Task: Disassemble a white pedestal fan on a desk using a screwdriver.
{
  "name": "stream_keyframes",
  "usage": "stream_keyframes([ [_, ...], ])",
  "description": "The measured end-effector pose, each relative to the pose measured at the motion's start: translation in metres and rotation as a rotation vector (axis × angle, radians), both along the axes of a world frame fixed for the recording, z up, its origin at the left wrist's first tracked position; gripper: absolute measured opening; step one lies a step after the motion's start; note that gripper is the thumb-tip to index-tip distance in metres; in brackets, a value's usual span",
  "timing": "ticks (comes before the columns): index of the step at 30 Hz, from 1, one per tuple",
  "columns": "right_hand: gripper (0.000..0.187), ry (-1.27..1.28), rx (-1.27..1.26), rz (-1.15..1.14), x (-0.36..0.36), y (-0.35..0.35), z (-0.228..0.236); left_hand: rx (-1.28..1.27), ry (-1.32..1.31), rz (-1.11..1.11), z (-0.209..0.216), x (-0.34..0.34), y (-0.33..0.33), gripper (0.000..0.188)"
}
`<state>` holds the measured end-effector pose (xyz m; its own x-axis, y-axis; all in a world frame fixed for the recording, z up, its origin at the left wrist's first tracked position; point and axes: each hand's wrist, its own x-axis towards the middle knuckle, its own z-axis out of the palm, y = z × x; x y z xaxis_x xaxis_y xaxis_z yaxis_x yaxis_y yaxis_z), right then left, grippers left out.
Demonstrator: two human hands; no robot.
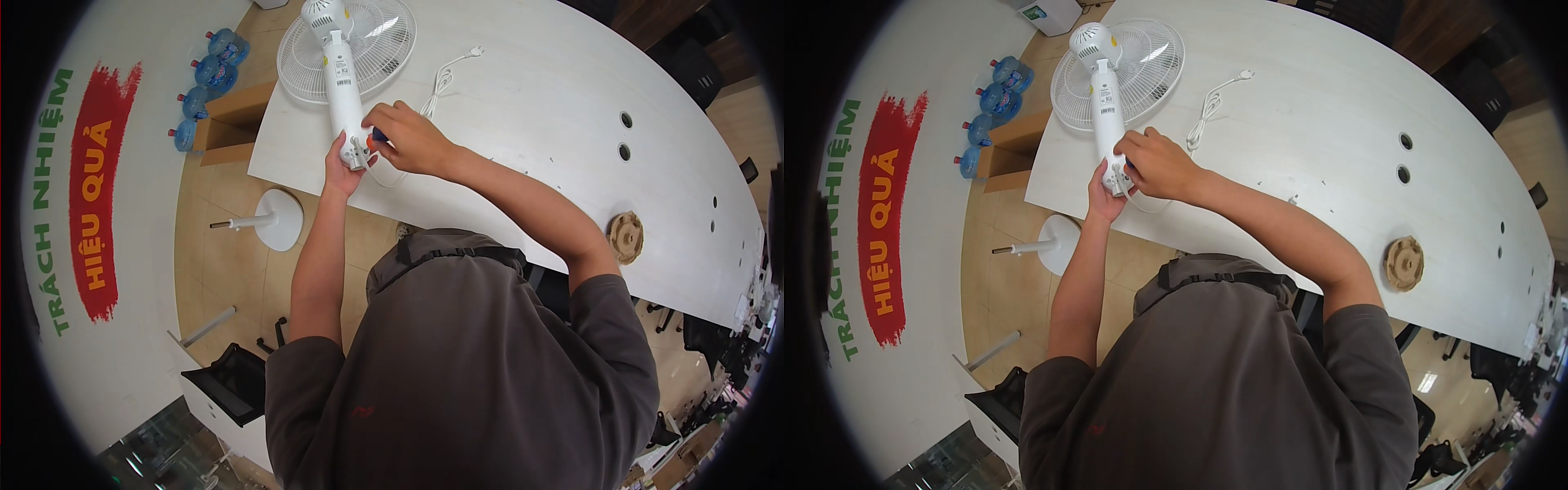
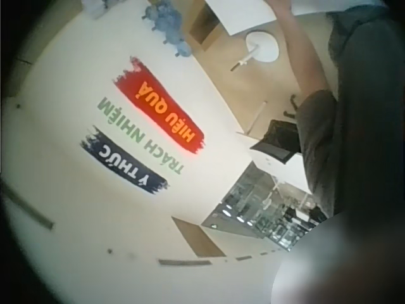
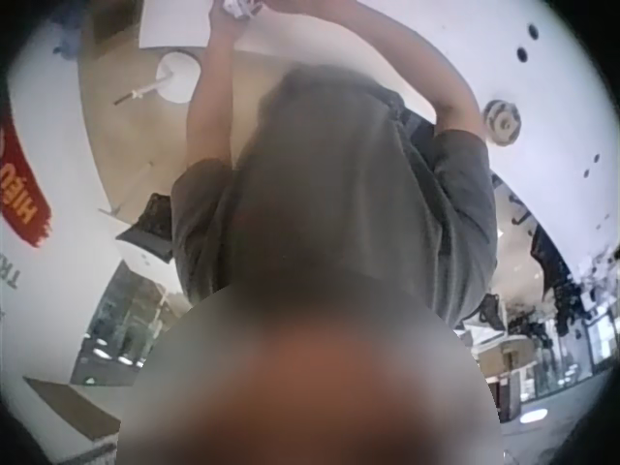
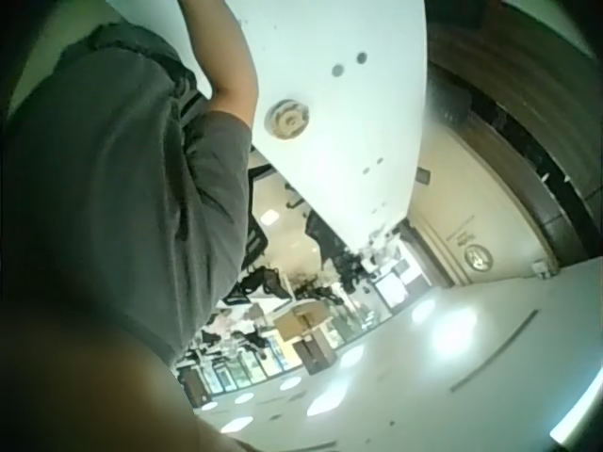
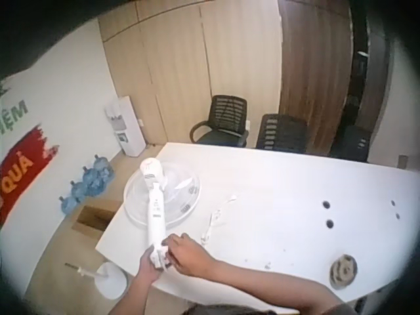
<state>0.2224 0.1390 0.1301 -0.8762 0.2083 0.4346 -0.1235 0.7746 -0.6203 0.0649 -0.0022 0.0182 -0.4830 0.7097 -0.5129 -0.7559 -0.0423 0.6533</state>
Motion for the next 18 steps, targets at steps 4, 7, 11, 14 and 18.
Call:
stream_keyframes([
  [4,0.030,-0.302,-0.214,-0.152,-0.006,-0.004,0.011,-0.011,0.000,-0.015,-0.001,-0.001,-0.001,0.053],
  [7,0.037,-0.126,0.067,-0.043,-0.005,0.002,-0.002,-0.042,0.007,0.015,0.002,0.003,0.002,0.052],
  [11,0.037,-0.014,0.036,-0.017,-0.007,-0.002,0.002,-0.014,0.006,0.017,0.002,0.001,0.000,0.051],
  [14,0.034,-0.259,-0.152,-0.090,-0.010,-0.004,0.004,-0.010,0.012,-0.037,-0.003,-0.003,-0.003,0.050],
  [18,0.033,-0.081,-0.008,0.027,-0.004,-0.001,0.005,-0.049,0.030,-0.008,0.002,0.002,0.003,0.050],
])
